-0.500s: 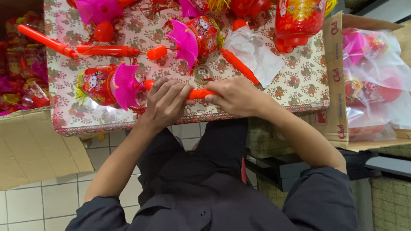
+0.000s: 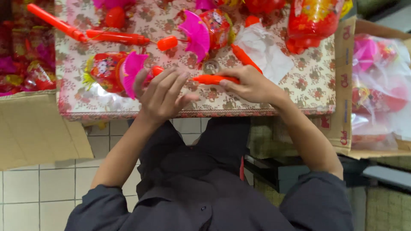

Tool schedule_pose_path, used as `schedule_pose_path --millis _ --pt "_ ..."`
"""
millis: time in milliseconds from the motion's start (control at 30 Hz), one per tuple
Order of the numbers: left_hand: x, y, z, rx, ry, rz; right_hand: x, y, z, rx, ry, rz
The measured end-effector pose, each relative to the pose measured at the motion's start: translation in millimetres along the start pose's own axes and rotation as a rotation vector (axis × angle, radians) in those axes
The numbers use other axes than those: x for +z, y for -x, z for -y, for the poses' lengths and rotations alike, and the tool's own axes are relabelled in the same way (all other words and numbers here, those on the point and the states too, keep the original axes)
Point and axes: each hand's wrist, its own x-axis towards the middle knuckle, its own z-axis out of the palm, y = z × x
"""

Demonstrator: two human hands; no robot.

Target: Assemble plastic toy lanterns by gluing handles and decorative parts together

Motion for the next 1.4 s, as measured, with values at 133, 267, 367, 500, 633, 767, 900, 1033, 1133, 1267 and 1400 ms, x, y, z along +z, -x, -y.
schedule_pose_path --millis 133,267,367,500,633,767,900,1033,1133,1267,1400 --pt "-36.7 1.7 12.8 -0.091 -0.048 -0.056 3.0 8.0 -12.0 0.041 -0.079 -0.040" --pt "-75.7 26.6 26.7 -0.218 -0.165 0.087 12.0 9.1 -27.9 0.148 -0.119 0.023" --pt "-108.6 11.2 58.7 -0.294 0.051 0.651 13.0 7.2 -16.8 0.129 -0.213 -0.021" --pt "-101.5 19.8 90.0 -0.404 0.048 0.989 18.1 3.3 -25.6 0.157 -0.179 -0.072" --pt "-87.0 41.0 98.5 -0.268 -0.146 0.811 25.7 4.1 -32.1 0.186 -0.424 -0.087" --pt "-60.2 52.7 80.2 -0.747 0.577 0.333 49.1 0.8 -36.8 0.083 -0.960 -0.203" --pt "-25.1 67.4 51.7 -1.009 0.752 0.327 65.2 -4.8 -35.8 0.050 -1.151 -0.196" --pt "-6.8 83.5 48.0 -1.138 0.831 0.313 71.3 -10.2 -31.1 0.017 -1.207 -0.303" --pt "-6.9 80.0 42.1 -1.193 0.844 0.333 80.3 -10.7 -39.4 0.031 -1.192 -0.367" --pt "4.8 120.9 47.6 -1.193 0.863 0.336 87.2 -9.8 -39.0 0.024 -1.219 -0.411" --pt "-3.3 101.7 40.8 -1.183 0.927 0.323 89.0 -6.5 -38.8 0.051 -1.229 -0.434"
